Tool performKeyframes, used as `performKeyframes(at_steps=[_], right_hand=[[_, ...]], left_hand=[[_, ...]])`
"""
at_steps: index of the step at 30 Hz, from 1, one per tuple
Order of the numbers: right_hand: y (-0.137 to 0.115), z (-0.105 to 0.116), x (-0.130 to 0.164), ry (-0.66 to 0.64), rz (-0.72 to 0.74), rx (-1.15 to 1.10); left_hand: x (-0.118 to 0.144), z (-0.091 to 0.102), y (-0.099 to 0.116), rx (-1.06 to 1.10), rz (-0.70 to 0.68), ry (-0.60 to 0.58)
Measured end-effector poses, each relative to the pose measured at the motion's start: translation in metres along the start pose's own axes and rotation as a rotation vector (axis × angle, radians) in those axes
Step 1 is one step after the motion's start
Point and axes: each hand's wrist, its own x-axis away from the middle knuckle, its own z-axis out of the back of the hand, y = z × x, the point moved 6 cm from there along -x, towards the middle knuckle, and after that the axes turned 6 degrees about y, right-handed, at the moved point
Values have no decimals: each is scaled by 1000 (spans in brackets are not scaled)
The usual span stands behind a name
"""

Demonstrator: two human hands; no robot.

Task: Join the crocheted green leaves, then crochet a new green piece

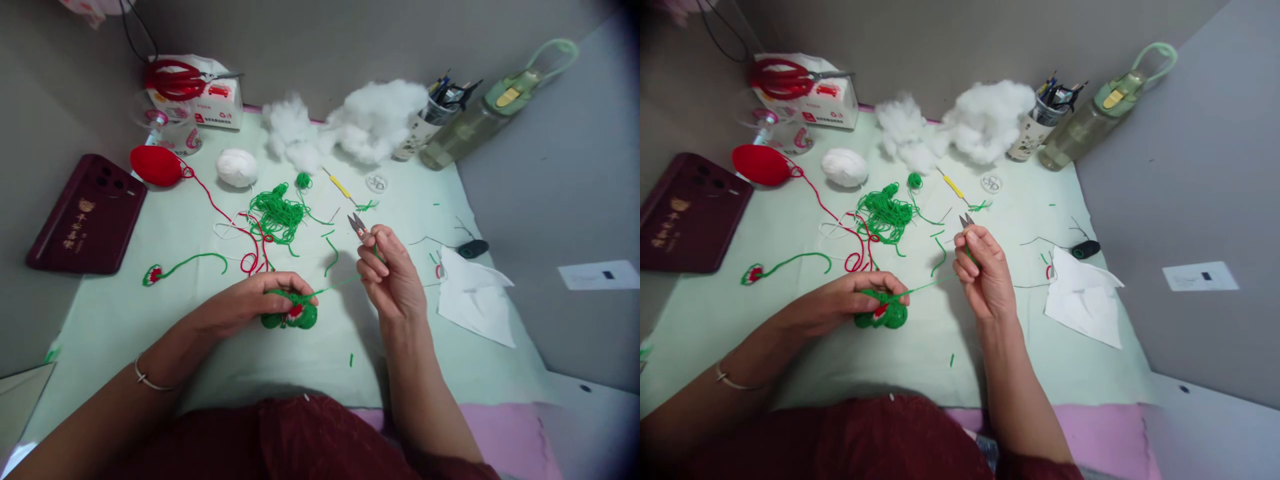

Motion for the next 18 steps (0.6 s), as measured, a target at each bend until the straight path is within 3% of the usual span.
performKeyframes(at_steps=[8, 12, 18], right_hand=[[9, 7, -5, 85, -65, -33], [10, 3, -3, 60, -53, -17], [5, -12, 10, -28, 68, 191]], left_hand=[[-2, 4, -3, 258, -23, 34], [-4, 6, -4, 293, -2, 101], [-2, 8, -2, 310, -17, 158]])
